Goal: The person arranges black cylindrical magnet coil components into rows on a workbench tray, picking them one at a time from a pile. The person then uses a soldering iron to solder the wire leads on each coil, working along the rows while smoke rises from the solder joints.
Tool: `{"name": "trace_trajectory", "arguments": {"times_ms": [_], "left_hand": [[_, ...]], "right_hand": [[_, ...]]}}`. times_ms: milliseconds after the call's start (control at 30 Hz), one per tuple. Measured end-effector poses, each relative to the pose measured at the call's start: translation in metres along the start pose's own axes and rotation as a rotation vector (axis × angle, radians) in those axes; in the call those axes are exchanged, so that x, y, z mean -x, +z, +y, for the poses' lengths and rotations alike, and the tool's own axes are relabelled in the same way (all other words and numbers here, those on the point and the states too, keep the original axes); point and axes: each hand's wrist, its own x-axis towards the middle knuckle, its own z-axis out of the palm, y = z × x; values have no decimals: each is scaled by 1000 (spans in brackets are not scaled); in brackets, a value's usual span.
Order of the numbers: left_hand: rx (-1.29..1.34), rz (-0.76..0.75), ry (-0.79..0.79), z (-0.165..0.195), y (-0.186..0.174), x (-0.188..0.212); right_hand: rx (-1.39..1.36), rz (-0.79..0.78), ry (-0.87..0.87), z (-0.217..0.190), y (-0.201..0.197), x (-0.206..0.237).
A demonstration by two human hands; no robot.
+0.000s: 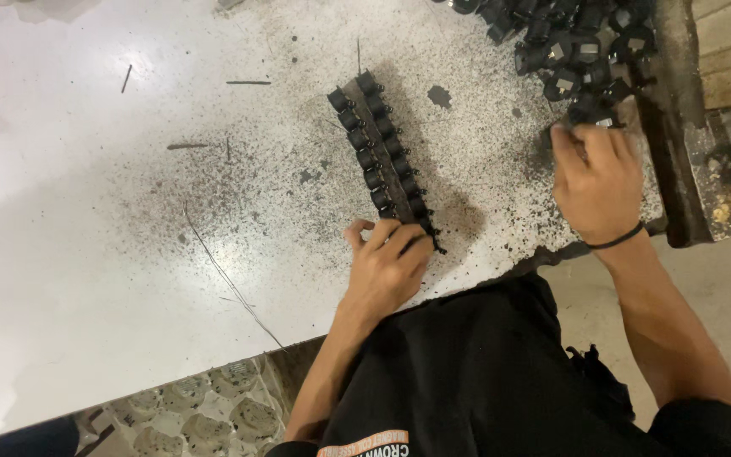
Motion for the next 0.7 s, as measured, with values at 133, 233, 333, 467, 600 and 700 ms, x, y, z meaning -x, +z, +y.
{"name": "trace_trajectory", "arguments": {"times_ms": [133, 233, 333, 467, 600, 700], "left_hand": [[23, -59, -17, 5, 3, 3], [-8, -42, -7, 6, 2, -1], [108, -47, -15, -10, -5, -16], [51, 151, -48, -62, -10, -63], [-73, 248, -232, -114, -3, -109], [-59, 161, -220, -135, 3, -123]], "right_hand": [[-416, -111, 124, -25, 12, 2], [-513, -140, 137, -39, 32, -18], [-549, -158, 111, -52, 57, -59], [-438, 62, -48, -69, 93, -122], [-353, -74, 5, -58, 105, -156], [-62, 278, -152, -40, 106, -173]]}}
